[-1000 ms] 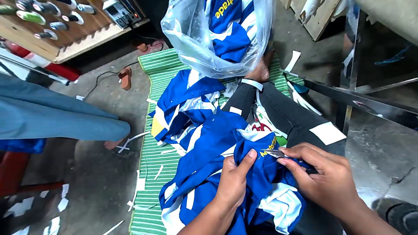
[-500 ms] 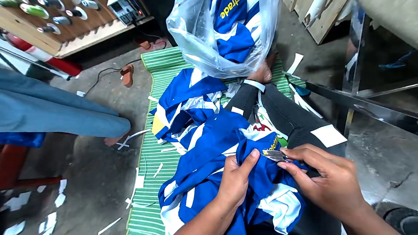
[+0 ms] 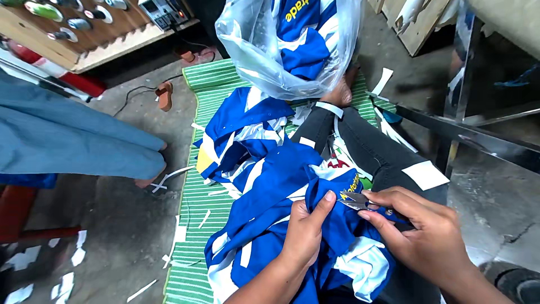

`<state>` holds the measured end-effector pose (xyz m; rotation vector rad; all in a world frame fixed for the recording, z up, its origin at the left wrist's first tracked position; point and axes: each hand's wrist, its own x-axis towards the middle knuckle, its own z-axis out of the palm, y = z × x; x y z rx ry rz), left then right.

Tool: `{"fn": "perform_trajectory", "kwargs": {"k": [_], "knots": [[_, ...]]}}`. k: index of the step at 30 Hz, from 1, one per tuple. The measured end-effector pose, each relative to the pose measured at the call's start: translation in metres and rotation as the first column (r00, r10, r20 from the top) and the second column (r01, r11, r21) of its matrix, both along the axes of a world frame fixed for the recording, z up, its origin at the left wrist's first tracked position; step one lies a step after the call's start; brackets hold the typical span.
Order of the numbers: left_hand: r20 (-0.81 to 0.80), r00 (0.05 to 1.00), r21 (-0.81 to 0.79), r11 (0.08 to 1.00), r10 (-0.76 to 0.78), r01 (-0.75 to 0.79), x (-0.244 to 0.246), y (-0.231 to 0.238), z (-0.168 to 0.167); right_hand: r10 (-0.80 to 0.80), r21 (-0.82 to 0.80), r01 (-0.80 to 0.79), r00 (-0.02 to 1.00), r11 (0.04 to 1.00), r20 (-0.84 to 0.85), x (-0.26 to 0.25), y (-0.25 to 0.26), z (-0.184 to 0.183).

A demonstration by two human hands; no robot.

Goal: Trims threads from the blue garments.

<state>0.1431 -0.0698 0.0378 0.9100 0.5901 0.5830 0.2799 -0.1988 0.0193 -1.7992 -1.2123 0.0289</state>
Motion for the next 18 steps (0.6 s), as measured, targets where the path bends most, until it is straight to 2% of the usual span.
{"fn": "perform_trajectory", "kwargs": {"k": [11,18], "knots": [[-0.009,1.000,-0.002,1.000,-0.014,0.014,-0.0011,0.0003,0.0001,-0.018,-0.018,0.020,0.995,1.000,0.095,0.0026,0.0006,0.0013],[-0.015,1.000,-0.019,1.000,-0.015,0.014,-0.0011,0.0013,-0.0001,-0.010,-0.032,0.013,0.997,0.999,0.081,0.0053,0.0000,0.0005]]}}
